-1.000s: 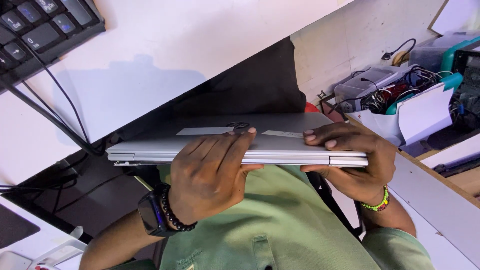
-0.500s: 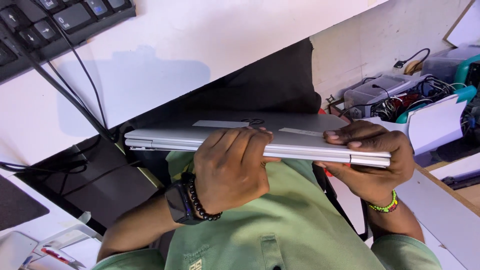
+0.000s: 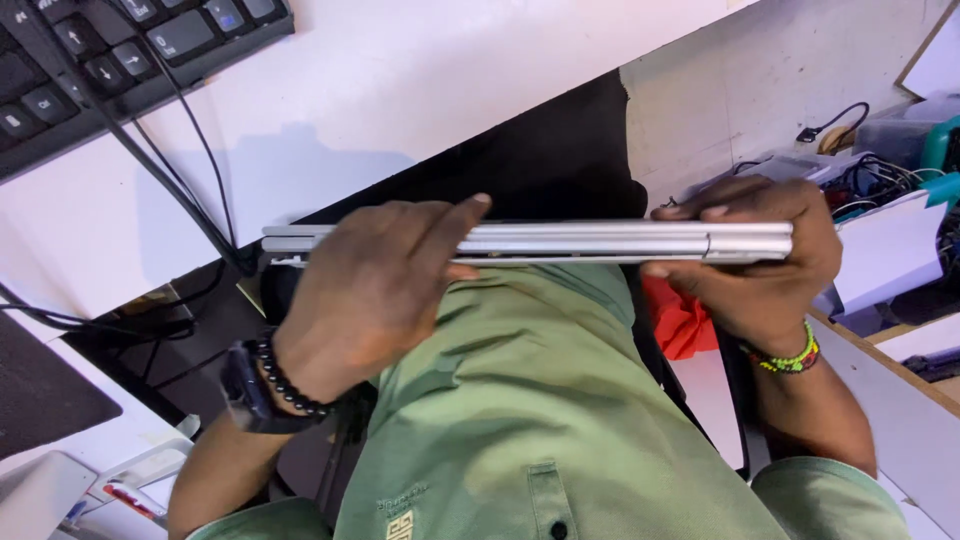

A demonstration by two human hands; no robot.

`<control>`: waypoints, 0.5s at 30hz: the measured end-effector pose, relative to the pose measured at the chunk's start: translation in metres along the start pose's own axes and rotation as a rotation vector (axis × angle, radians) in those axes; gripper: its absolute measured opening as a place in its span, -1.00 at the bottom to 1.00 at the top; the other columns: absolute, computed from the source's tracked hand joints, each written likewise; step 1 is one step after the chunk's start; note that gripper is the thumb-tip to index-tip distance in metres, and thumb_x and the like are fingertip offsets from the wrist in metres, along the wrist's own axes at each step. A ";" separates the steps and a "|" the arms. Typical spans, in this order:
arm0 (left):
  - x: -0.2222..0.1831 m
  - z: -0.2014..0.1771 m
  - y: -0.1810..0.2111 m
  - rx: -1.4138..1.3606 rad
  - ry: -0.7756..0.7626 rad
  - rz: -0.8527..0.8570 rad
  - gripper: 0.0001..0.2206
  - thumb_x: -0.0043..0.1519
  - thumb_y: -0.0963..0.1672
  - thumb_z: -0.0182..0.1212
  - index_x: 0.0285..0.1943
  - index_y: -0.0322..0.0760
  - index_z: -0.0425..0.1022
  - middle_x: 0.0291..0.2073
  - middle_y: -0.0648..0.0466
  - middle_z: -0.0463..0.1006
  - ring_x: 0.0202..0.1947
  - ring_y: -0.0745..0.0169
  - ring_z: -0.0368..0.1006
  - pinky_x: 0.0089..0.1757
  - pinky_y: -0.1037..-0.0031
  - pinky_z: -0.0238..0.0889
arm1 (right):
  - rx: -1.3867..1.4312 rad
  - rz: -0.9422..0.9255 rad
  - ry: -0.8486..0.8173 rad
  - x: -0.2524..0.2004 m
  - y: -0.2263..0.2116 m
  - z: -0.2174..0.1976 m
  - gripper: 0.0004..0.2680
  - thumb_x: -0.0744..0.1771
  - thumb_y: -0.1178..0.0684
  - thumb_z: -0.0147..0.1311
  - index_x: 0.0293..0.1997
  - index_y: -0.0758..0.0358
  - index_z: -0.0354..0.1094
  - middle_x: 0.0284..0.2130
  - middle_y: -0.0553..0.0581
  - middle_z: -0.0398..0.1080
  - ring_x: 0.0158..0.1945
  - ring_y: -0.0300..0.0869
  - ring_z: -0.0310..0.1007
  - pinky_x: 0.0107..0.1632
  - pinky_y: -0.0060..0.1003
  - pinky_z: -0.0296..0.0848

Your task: Removing and reattaching the back cover of a laptop and securing it with screws

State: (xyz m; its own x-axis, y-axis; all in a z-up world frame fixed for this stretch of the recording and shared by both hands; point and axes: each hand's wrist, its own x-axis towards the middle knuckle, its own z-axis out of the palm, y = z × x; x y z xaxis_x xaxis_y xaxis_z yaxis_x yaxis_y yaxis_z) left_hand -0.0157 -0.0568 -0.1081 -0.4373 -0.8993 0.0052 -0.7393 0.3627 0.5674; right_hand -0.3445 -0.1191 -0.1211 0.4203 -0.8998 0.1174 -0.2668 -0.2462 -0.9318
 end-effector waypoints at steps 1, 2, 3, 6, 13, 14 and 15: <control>-0.007 -0.003 -0.009 0.039 -0.052 -0.062 -0.55 0.27 -0.20 0.16 0.38 -0.36 0.38 -0.05 -0.07 0.55 -0.17 0.01 0.48 -0.21 0.21 0.46 | 0.002 -0.009 0.031 0.002 0.007 -0.003 -0.61 0.18 0.22 0.45 -0.12 0.38 0.16 -0.27 0.39 0.40 -0.11 0.19 0.64 -0.15 -0.16 0.67; -0.010 -0.004 -0.013 0.045 -0.050 -0.061 -0.55 0.27 -0.20 0.16 0.38 -0.36 0.38 -0.05 -0.07 0.55 -0.17 0.01 0.48 -0.21 0.21 0.46 | 0.005 -0.015 0.033 0.004 0.010 -0.003 -0.61 0.18 0.22 0.45 -0.12 0.38 0.16 -0.27 0.39 0.40 -0.11 0.19 0.64 -0.15 -0.16 0.67; -0.013 -0.003 -0.016 0.056 0.041 -0.071 -0.68 0.32 -0.17 0.18 0.26 -0.37 0.46 -0.15 -0.05 0.55 -0.17 -0.04 0.50 -0.20 0.19 0.44 | 0.041 0.044 0.041 0.007 0.013 -0.005 -0.61 0.18 0.23 0.44 -0.10 0.39 0.15 -0.26 0.43 0.41 -0.08 0.20 0.63 -0.14 -0.15 0.66; -0.020 0.004 -0.013 0.088 0.216 -0.101 -0.81 0.35 -0.18 0.19 0.10 -0.35 0.56 -0.24 -0.03 0.58 -0.26 -0.06 0.51 -0.25 0.18 0.37 | 0.083 0.072 0.034 0.013 0.019 -0.012 -0.62 0.20 0.26 0.43 -0.08 0.41 0.18 -0.23 0.42 0.39 -0.03 0.24 0.63 -0.08 -0.10 0.68; -0.022 -0.023 0.022 0.169 0.336 -0.137 -0.83 0.37 -0.21 0.05 0.03 -0.31 0.57 -0.26 0.07 0.55 -0.37 0.11 0.41 -0.29 0.30 0.12 | 0.118 0.077 -0.011 0.027 0.024 -0.024 -0.59 0.23 0.16 0.39 -0.03 0.31 0.08 -0.17 0.39 0.35 0.00 0.15 0.58 0.03 -0.11 0.63; -0.023 -0.017 0.021 0.174 0.336 -0.136 -0.83 0.37 -0.21 0.05 0.03 -0.31 0.57 -0.26 0.07 0.55 -0.37 0.11 0.41 -0.29 0.30 0.12 | 0.121 0.074 -0.009 0.027 0.022 -0.022 -0.59 0.23 0.16 0.39 -0.03 0.31 0.08 -0.17 0.39 0.35 0.00 0.15 0.58 0.03 -0.11 0.63; -0.023 -0.013 0.018 0.206 0.325 -0.133 -0.83 0.39 -0.18 0.06 0.02 -0.33 0.56 -0.27 0.04 0.55 -0.36 0.07 0.42 -0.29 0.29 0.14 | 0.120 0.101 -0.082 0.032 0.022 -0.020 -0.60 0.22 0.25 0.39 -0.05 0.32 0.07 -0.15 0.42 0.38 0.03 0.16 0.59 0.04 -0.11 0.64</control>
State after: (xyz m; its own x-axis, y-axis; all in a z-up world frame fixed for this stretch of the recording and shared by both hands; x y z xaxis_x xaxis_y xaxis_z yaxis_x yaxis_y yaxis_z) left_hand -0.0124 -0.0330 -0.0873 -0.1705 -0.9601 0.2216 -0.8799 0.2496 0.4044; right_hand -0.3543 -0.1610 -0.1306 0.4676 -0.8840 -0.0031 -0.2079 -0.1065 -0.9723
